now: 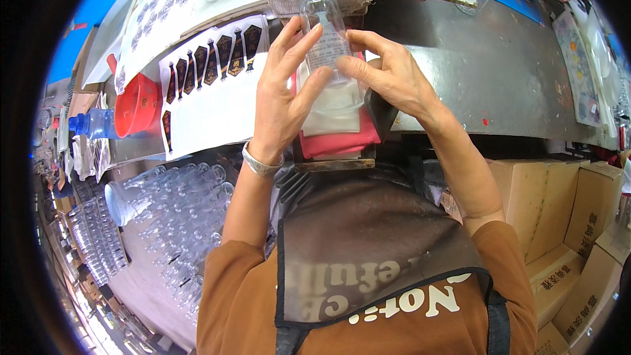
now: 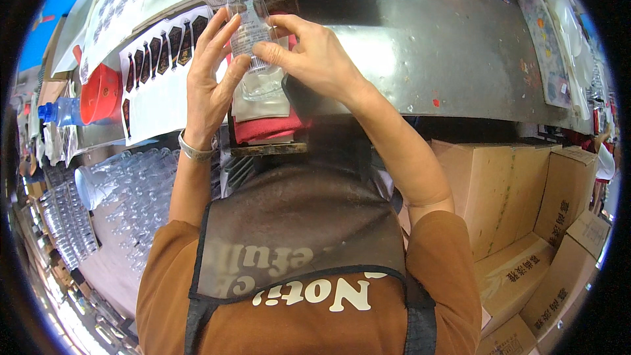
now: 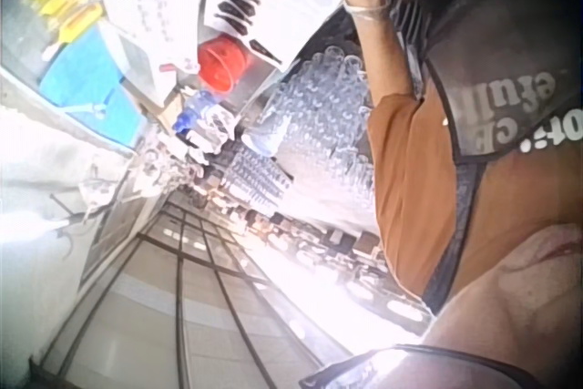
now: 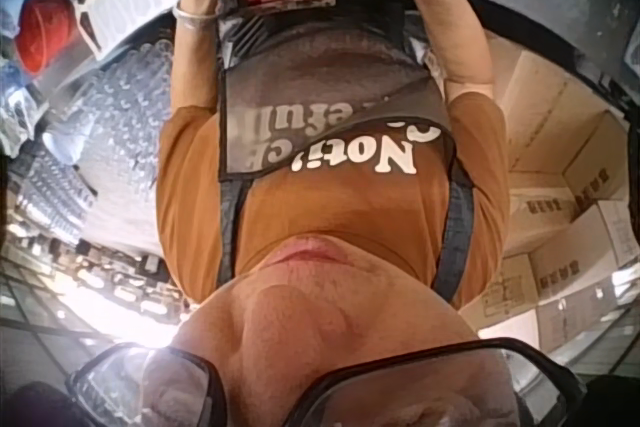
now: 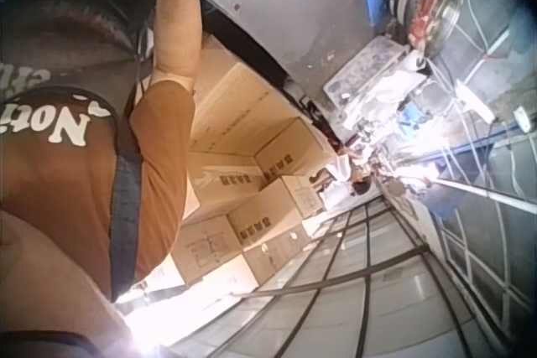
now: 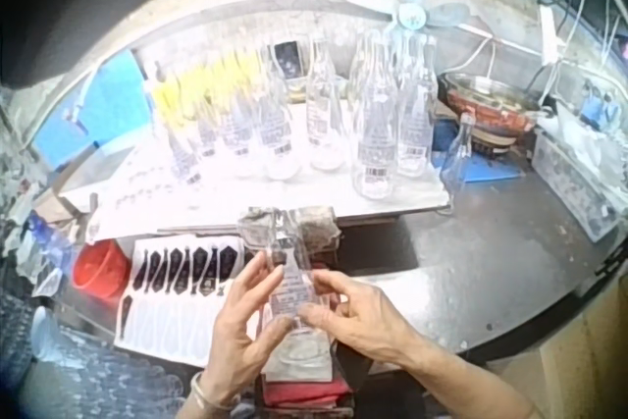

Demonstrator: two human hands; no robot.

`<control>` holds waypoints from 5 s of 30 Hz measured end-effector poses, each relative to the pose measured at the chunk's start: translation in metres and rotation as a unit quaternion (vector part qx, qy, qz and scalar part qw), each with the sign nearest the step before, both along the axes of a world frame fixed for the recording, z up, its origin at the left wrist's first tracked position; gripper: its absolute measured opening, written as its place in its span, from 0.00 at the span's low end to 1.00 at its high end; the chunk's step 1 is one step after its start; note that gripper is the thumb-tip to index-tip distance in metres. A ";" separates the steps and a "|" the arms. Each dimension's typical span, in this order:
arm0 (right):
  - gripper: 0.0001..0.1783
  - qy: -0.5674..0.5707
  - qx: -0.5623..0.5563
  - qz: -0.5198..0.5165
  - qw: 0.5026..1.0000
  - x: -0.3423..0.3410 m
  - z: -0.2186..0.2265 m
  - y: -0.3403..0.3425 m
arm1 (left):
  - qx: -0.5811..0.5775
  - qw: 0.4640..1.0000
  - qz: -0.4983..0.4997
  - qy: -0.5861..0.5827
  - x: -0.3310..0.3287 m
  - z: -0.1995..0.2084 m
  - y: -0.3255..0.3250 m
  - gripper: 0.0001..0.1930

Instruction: The person repeatedly picks up clear glass bottles, applies a dark rectangular label to the side, and wipes the surface with a black cloth. They then place the labeled bottles on a nearby table. The process is repeated for multiple bottles in a consistent sequence.

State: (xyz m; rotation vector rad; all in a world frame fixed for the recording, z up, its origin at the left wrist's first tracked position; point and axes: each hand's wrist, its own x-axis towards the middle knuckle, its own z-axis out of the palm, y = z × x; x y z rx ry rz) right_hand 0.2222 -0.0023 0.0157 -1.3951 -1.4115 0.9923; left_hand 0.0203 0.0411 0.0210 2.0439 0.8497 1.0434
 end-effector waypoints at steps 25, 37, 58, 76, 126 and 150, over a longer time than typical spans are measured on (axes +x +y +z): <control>0.32 0.049 -0.023 0.050 0.997 0.004 0.001 0.002 | -0.035 0.999 -0.010 -0.026 0.001 -0.002 0.000 0.29; 0.22 0.275 0.010 -0.090 0.957 0.029 -0.001 0.007 | -0.011 1.000 -0.001 0.008 0.000 0.002 0.000 0.30; 0.08 -0.430 0.392 0.055 0.811 -0.019 0.097 0.063 | 0.008 0.996 0.084 0.007 -0.001 -0.017 -0.039 0.65; 0.12 -0.301 0.346 0.041 0.888 0.017 0.069 0.047 | -0.057 0.998 0.019 -0.009 -0.010 -0.018 -0.040 0.67; 0.14 -0.078 0.198 0.087 0.973 0.032 0.025 -0.066 | -0.053 0.998 0.020 0.037 -0.005 -0.015 -0.046 0.56; 0.02 0.175 0.563 0.020 0.808 -0.006 0.183 -0.138 | 0.253 0.922 0.268 -0.123 -0.142 0.084 -0.081 0.13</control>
